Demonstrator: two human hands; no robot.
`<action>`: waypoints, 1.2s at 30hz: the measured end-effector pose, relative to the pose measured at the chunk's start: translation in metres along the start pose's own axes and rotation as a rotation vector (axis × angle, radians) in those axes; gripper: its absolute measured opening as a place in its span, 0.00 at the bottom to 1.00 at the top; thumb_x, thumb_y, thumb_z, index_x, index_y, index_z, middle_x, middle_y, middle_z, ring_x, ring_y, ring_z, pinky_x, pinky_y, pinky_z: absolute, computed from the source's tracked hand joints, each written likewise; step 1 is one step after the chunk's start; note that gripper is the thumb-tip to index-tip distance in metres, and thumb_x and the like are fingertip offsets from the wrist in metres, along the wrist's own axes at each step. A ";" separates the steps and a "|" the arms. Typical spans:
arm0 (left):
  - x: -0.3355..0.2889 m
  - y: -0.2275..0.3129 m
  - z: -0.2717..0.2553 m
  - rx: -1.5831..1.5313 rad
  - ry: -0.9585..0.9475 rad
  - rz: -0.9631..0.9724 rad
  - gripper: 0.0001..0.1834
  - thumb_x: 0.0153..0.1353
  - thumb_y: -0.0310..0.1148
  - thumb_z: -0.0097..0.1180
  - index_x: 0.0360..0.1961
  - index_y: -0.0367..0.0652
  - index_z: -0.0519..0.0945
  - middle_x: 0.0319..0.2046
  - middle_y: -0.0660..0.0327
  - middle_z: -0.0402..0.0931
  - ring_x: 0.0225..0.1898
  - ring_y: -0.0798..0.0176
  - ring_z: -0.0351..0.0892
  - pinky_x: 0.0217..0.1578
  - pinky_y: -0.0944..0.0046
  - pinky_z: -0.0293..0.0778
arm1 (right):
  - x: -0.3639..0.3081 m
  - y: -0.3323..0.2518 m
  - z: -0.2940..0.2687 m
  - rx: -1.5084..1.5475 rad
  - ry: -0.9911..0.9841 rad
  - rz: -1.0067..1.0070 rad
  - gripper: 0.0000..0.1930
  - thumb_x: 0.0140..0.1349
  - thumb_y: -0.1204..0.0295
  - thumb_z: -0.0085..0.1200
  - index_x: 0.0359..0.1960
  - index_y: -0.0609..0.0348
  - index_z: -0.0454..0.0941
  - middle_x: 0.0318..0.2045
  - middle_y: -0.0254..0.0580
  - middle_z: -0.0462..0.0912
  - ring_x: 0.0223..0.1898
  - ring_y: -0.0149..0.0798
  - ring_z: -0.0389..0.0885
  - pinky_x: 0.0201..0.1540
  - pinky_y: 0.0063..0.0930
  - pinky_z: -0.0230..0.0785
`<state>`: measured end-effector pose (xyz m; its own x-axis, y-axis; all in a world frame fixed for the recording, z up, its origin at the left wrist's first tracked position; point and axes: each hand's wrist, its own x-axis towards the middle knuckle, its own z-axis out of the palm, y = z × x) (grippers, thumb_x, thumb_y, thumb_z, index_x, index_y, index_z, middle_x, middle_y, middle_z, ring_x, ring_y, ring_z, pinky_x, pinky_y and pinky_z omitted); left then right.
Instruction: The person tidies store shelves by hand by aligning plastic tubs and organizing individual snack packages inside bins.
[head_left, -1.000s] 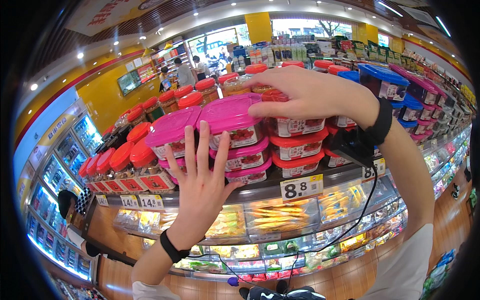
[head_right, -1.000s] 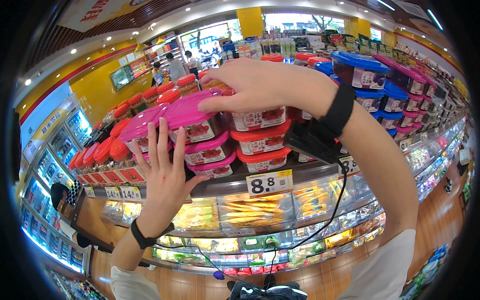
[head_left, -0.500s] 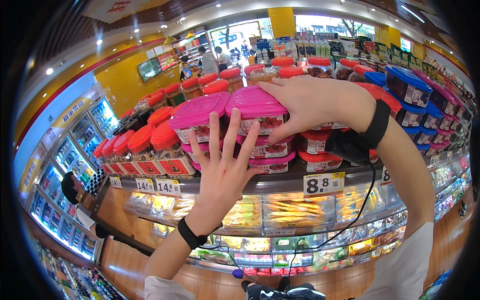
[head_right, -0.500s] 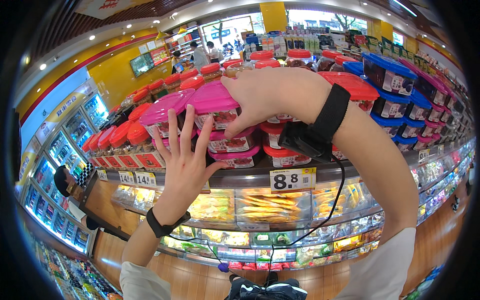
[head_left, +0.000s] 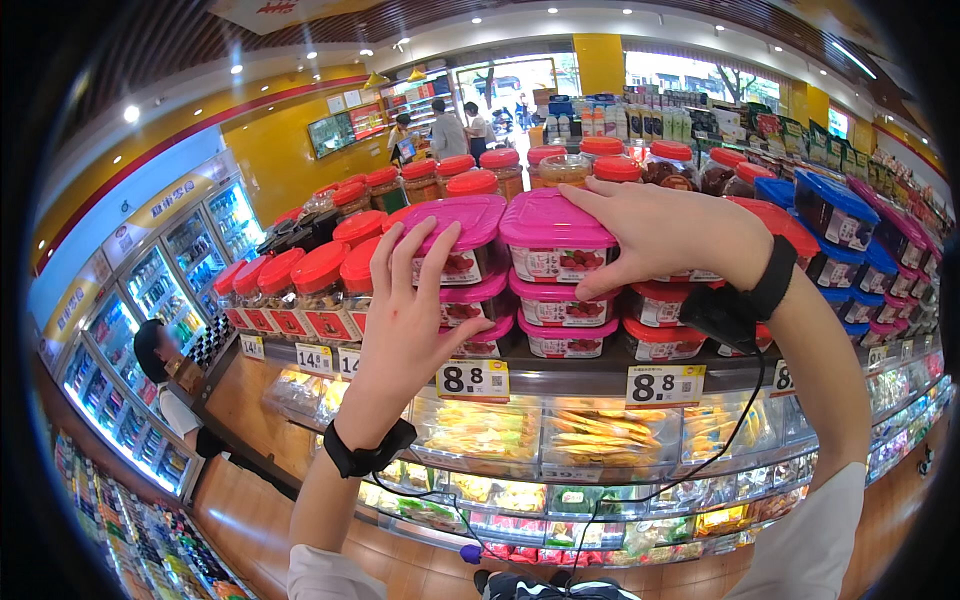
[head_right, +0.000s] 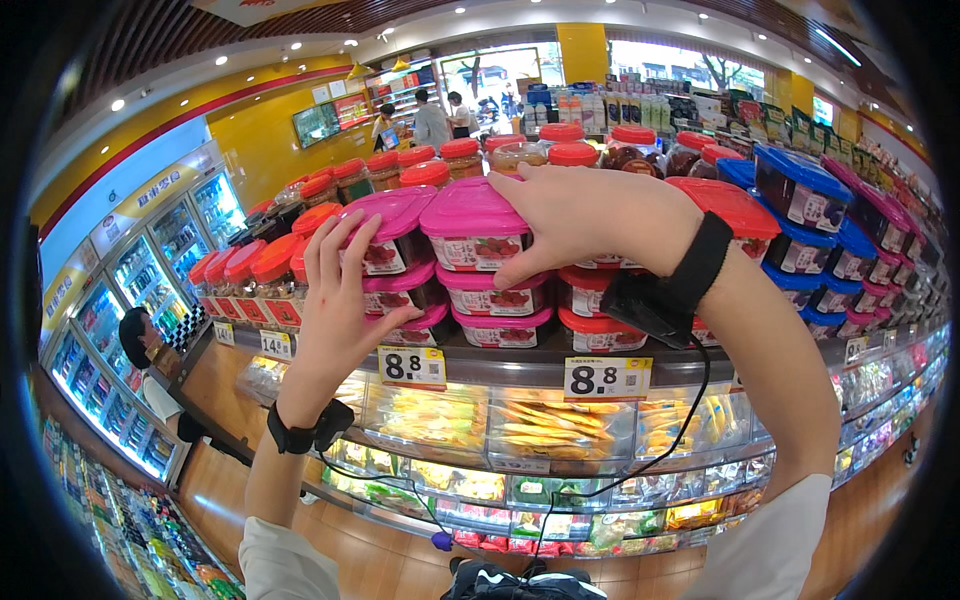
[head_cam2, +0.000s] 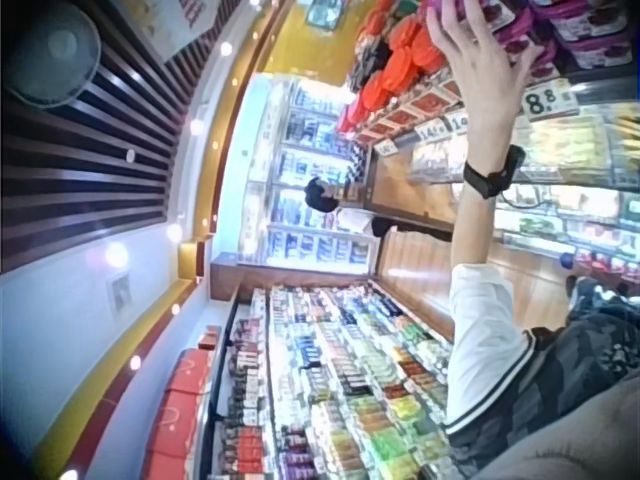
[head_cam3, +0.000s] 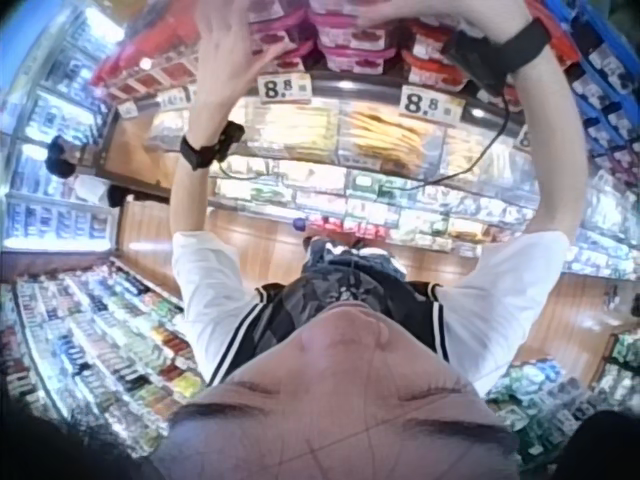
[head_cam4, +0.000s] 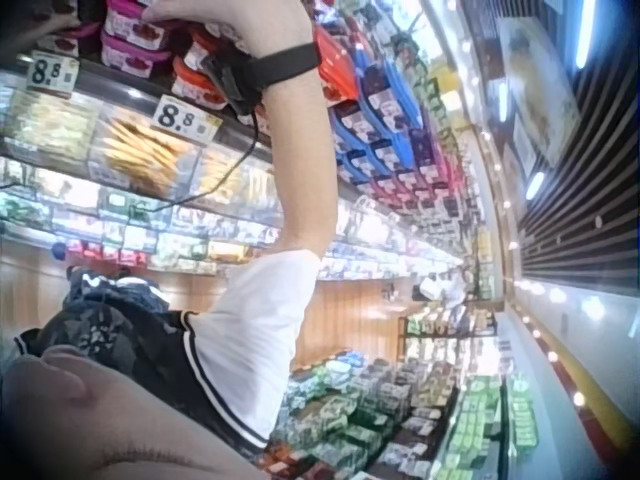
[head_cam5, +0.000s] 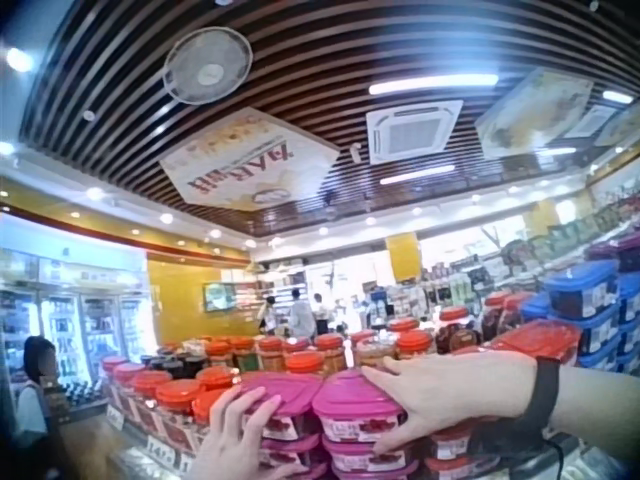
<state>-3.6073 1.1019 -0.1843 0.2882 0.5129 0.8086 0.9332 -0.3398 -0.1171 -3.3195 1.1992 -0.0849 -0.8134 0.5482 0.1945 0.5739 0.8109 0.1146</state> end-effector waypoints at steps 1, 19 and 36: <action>0.000 0.000 0.002 -0.012 -0.004 0.012 0.58 0.45 0.40 0.83 0.76 0.46 0.62 0.73 0.51 0.61 0.75 0.37 0.55 0.72 0.39 0.61 | -0.002 0.001 0.002 -0.001 -0.002 -0.005 0.61 0.56 0.33 0.66 0.78 0.67 0.55 0.70 0.66 0.69 0.66 0.60 0.76 0.68 0.44 0.70; -0.018 0.001 0.001 -0.018 0.041 0.030 0.46 0.63 0.38 0.68 0.78 0.40 0.60 0.77 0.44 0.54 0.78 0.29 0.45 0.75 0.38 0.55 | 0.000 -0.025 -0.017 0.109 -0.148 0.151 0.62 0.55 0.36 0.69 0.82 0.56 0.49 0.80 0.69 0.51 0.75 0.65 0.64 0.76 0.48 0.58; -0.149 -0.237 -0.086 0.114 0.127 -0.311 0.34 0.69 0.32 0.62 0.74 0.37 0.65 0.74 0.42 0.60 0.75 0.36 0.59 0.74 0.45 0.58 | 0.065 -0.158 -0.004 0.030 0.299 -0.345 0.21 0.70 0.62 0.62 0.61 0.57 0.79 0.59 0.50 0.82 0.62 0.54 0.79 0.68 0.46 0.68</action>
<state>-3.8902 1.0385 -0.2271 -0.0363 0.4734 0.8801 0.9921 -0.0888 0.0887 -3.4624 1.1055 -0.0865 -0.8909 0.1658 0.4228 0.2678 0.9437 0.1944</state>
